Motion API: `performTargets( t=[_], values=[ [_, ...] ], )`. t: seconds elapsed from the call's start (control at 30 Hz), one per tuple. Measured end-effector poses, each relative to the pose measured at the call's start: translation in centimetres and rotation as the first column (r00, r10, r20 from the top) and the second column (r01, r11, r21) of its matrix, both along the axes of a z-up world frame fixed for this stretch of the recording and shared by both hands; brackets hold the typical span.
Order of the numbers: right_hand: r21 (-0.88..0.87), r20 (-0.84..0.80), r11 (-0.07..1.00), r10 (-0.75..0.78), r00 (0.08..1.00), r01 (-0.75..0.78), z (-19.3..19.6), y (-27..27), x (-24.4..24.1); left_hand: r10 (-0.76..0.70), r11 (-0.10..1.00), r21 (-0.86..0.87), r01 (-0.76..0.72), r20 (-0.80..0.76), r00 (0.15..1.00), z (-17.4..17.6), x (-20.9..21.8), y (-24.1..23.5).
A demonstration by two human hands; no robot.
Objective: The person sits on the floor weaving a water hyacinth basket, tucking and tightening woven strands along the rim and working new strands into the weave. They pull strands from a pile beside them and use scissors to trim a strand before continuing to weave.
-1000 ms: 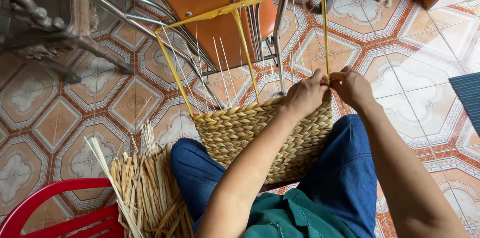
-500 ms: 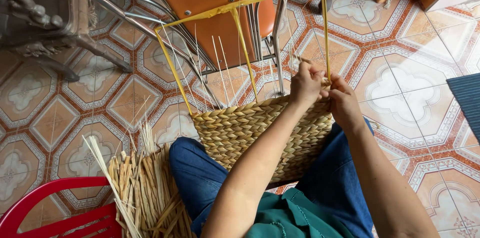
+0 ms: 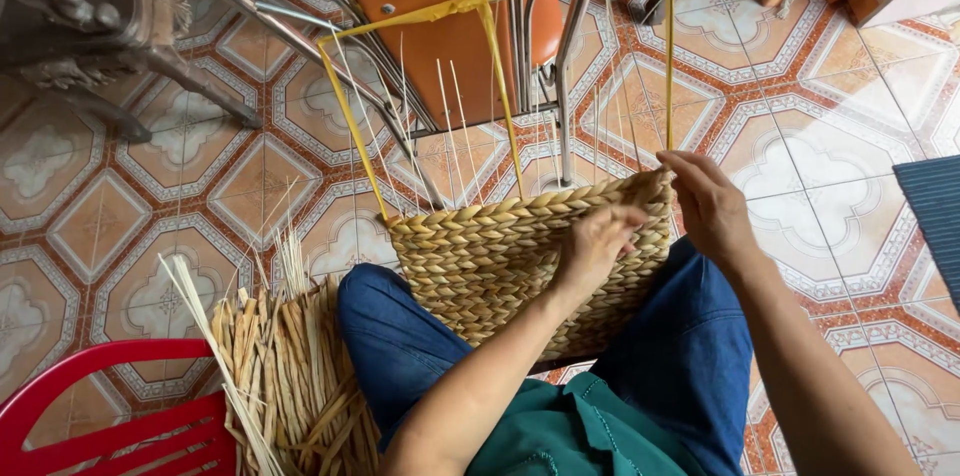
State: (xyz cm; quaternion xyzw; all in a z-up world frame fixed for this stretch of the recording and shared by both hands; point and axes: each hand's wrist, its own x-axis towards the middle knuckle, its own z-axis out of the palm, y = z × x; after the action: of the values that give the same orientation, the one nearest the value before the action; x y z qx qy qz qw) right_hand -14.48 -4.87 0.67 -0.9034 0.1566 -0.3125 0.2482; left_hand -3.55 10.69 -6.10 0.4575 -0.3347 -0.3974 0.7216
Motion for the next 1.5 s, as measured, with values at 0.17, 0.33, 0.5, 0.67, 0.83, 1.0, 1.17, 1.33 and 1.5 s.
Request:
performTargets(
  t=[0.17, 0.33, 0.5, 0.67, 0.83, 1.0, 1.17, 1.33, 1.5],
  values=[
    [0.0, -0.077, 0.995, 0.095, 0.993, -0.095, 0.8, -1.7, 1.5, 0.175, 0.983, -0.117, -0.14, 0.819, 0.547, 3.3, -0.4, 4.0],
    [0.034, -0.173, 0.999, 0.035, 0.984, -0.029, -0.4, -2.4, 3.1, 0.113, 0.992, -0.045, -0.119, 0.749, 0.653, 6.8, 1.7, 1.8],
    [0.236, -0.078, 0.965, -0.1, 0.992, 0.116, -2.0, -2.1, 3.3, -0.055, 0.846, 0.345, -0.407, 0.815, 0.578, 1.7, 4.2, -6.1],
    [0.325, 0.035, 0.943, -0.085, 0.996, 0.07, -3.4, -2.4, 2.9, 0.137, 0.842, 0.145, -0.519, 0.875, 0.465, 0.2, 3.8, -10.1],
    [0.612, 0.119, 0.791, -0.079, 0.99, -0.011, -5.1, -2.9, 2.9, 0.181, 0.876, 0.119, -0.467, 0.816, 0.548, -3.6, 3.6, -12.3],
    [0.765, 0.173, 0.642, -0.133, 0.976, -0.048, -6.0, -3.4, 2.8, 0.371, 0.896, -0.242, -0.373, 0.868, 0.329, 5.1, 2.6, -5.7],
    [0.539, -0.118, 0.822, -0.144, 0.983, 0.185, -3.9, -1.9, 3.6, 0.255, 0.896, -0.103, -0.431, 0.916, 0.31, 7.8, 2.7, -5.1],
    [0.64, 0.005, 0.767, -0.066, 0.998, 0.047, -2.6, -0.7, 3.4, 0.213, 0.855, 0.015, -0.518, 0.901, 0.378, 3.1, 4.3, -5.2],
    [0.645, 0.153, 0.764, -0.137, 0.979, 0.006, -2.0, 0.7, 3.4, 0.009, 0.726, 0.361, -0.585, 0.846, 0.533, 2.5, 4.2, -4.3]
  ],
)
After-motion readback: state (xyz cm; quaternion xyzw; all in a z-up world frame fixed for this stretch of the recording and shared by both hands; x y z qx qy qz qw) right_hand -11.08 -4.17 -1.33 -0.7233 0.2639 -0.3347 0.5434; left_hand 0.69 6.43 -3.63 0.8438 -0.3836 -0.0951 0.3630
